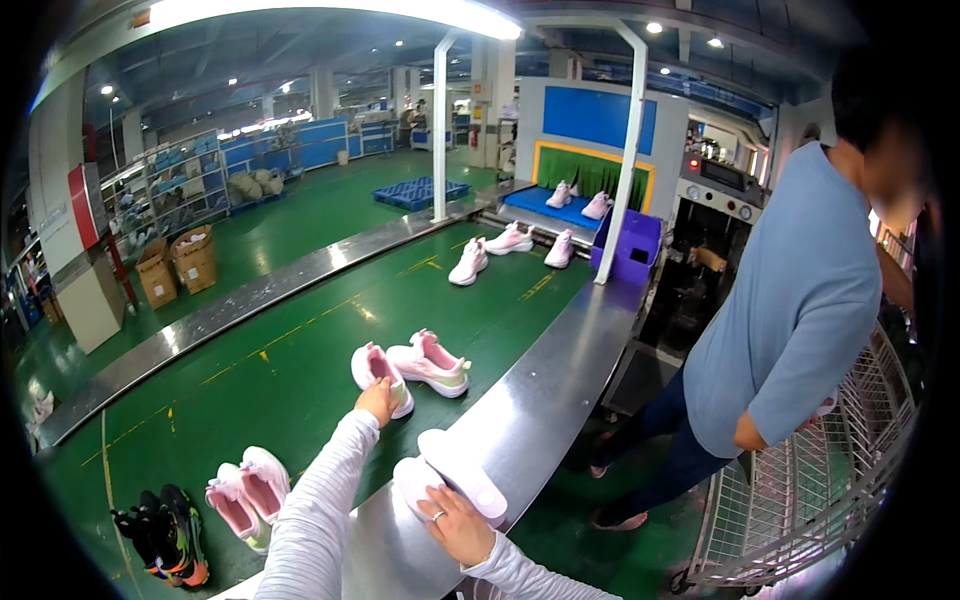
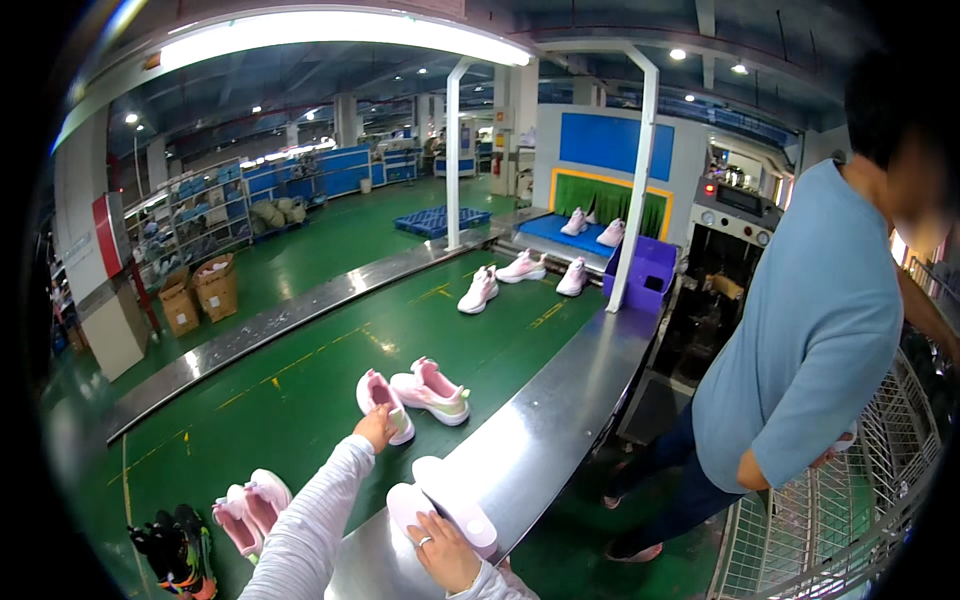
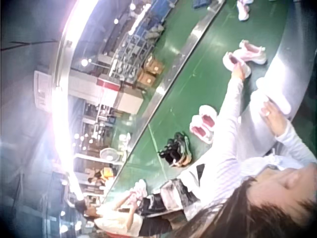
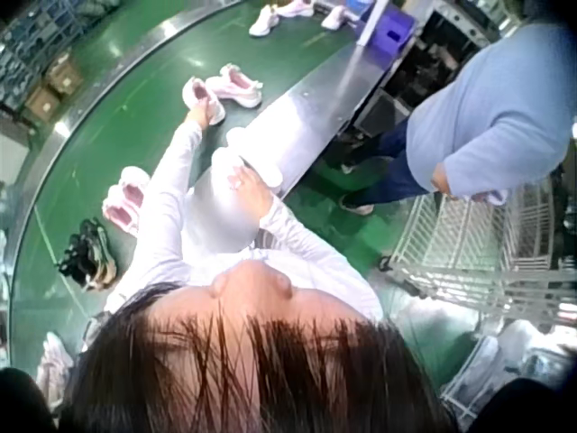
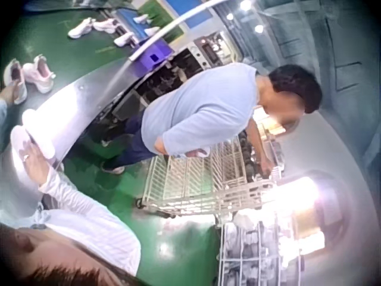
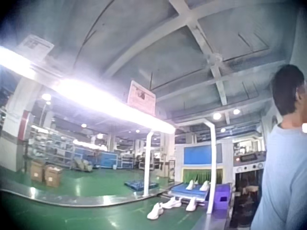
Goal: The person inserts pink plastic shoe trees into pink and white sneakers on a factory assembly line. They pick up the shoes from the conveyor belt, insert the trees, and place the shoes back on the belt for the next stage of production.
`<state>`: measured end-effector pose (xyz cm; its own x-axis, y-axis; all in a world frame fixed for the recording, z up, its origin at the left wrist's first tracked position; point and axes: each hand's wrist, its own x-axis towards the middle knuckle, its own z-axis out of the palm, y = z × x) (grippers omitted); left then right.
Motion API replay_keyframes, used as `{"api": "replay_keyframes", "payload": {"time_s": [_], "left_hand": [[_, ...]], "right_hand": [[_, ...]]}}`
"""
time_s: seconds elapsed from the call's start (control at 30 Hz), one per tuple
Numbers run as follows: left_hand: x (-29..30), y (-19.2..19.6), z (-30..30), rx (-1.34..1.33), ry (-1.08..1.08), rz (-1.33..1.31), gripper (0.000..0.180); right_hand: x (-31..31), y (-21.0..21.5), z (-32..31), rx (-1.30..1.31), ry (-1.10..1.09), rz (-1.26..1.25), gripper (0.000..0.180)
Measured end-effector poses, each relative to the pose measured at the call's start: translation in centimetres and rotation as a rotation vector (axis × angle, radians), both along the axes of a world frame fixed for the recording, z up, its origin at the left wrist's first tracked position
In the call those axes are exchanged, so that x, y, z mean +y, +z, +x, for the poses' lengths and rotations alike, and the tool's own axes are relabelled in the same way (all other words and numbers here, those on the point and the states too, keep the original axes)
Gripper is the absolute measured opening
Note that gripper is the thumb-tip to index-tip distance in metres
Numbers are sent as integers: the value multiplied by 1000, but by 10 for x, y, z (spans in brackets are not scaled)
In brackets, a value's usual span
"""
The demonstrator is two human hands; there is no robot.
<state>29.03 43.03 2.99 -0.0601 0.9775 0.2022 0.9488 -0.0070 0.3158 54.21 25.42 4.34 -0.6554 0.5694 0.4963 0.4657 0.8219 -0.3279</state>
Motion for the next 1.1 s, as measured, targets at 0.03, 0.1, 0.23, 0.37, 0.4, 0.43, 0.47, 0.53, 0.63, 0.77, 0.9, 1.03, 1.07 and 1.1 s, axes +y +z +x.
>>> {"api": "replay_keyframes", "payload": {"time_s": [0.03, 0.1, 0.23, 0.37, 0.4, 0.43, 0.47, 0.53, 0.63, 0.77, 0.9, 1.03, 1.07, 1.1], "left_hand": [[2, -4, 6, 56, -18, 130, 40], [-6, -2, 15, 99, 40, 74, 30], [-63, 22, 21, 155, 103, -86, 30], [-138, 23, -11, 153, 55, -39, 30], [-151, 18, -24, 175, 5, -65, 29], [-161, 15, -32, 126, -15, -94, 29], [-172, 12, -39, 75, -35, -117, 30], [-185, 24, -35, 45, -58, -142, 34], [-196, 28, -35, -175, 89, 397, 44], [-167, -15, -71, -320, 416, 566, 51], [-141, -5, -79, -454, 494, 151, 33], [-144, 2, -92, -345, 424, 162, 40], [-146, 2, -95, -340, 428, 165, 40], [-148, -2, -98, -304, 415, 186, 41]], "right_hand": [[-6, 12, 2, 3, -35, -6, 33], [-17, 33, 8, 23, -160, -60, 35], [1, 39, 23, -122, -276, -147, 51], [13, 39, 23, -406, -235, -163, 64], [16, 43, 19, -452, -223, -157, 65], [16, 49, 16, -467, -228, -142, 65], [15, 54, 14, -480, -237, -123, 66], [19, 56, 22, -497, -225, -77, 66], [14, 67, 20, -483, -253, -35, 55], [14, 97, -7, -262, -56, 55, 29], [48, 78, -38, -120, 134, 310, 16], [56, 99, -91, -478, 179, 317, 13], [56, 105, -111, -575, 167, 321, 12], [55, 107, -129, -672, 153, 323, 12]]}}
